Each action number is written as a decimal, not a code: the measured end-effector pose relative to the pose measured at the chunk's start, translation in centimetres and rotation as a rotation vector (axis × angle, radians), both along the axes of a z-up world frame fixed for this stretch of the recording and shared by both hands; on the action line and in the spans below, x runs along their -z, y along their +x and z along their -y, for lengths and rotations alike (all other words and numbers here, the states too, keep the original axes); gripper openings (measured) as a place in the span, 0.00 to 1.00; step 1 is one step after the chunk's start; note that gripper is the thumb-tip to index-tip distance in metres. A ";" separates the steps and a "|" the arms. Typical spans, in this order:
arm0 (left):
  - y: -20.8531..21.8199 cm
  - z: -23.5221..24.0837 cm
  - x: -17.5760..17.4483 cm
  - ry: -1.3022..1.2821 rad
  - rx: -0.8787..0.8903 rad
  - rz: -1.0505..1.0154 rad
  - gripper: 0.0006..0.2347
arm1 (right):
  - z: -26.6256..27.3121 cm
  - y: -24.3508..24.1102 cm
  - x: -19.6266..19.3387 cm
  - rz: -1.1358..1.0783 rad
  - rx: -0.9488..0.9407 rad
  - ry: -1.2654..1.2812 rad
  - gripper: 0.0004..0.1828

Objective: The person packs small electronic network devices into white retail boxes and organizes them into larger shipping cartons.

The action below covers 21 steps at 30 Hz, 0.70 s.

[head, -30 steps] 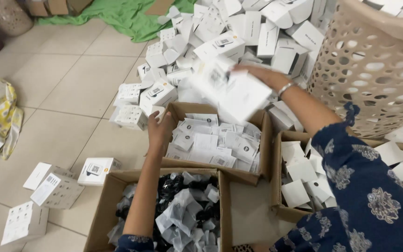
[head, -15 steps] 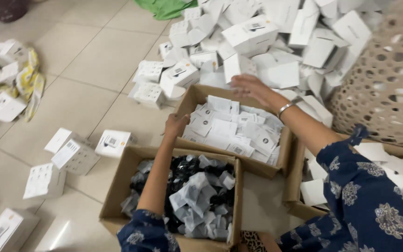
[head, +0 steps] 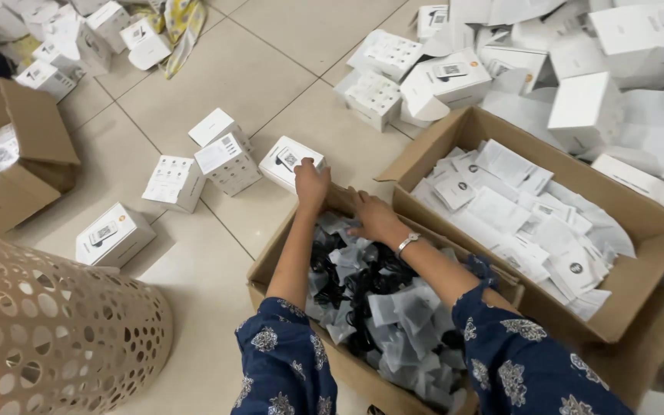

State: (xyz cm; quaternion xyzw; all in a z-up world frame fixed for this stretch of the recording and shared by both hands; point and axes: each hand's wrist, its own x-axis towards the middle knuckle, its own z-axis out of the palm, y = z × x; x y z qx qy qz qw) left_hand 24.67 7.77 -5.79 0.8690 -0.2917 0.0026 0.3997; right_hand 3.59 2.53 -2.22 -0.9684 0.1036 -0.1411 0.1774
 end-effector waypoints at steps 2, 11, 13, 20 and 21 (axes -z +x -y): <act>3.5 -1.2 1.4 0.071 -0.027 -0.009 0.28 | 1.1 0.8 0.7 -0.111 0.051 0.038 0.48; 11.0 3.7 1.2 0.406 -0.387 -0.643 0.63 | 2.2 1.1 -2.0 -0.222 0.036 0.081 0.27; 11.1 6.3 1.6 0.359 -0.478 -0.815 0.68 | 1.9 0.8 -3.0 -0.245 0.053 0.089 0.26; 12.5 9.9 3.7 0.600 -0.548 -0.725 0.69 | 3.0 1.7 -3.0 -0.350 0.097 0.087 0.25; 12.3 9.6 3.8 0.620 -0.512 -0.650 0.67 | 3.2 1.5 -2.7 -0.362 0.095 0.079 0.25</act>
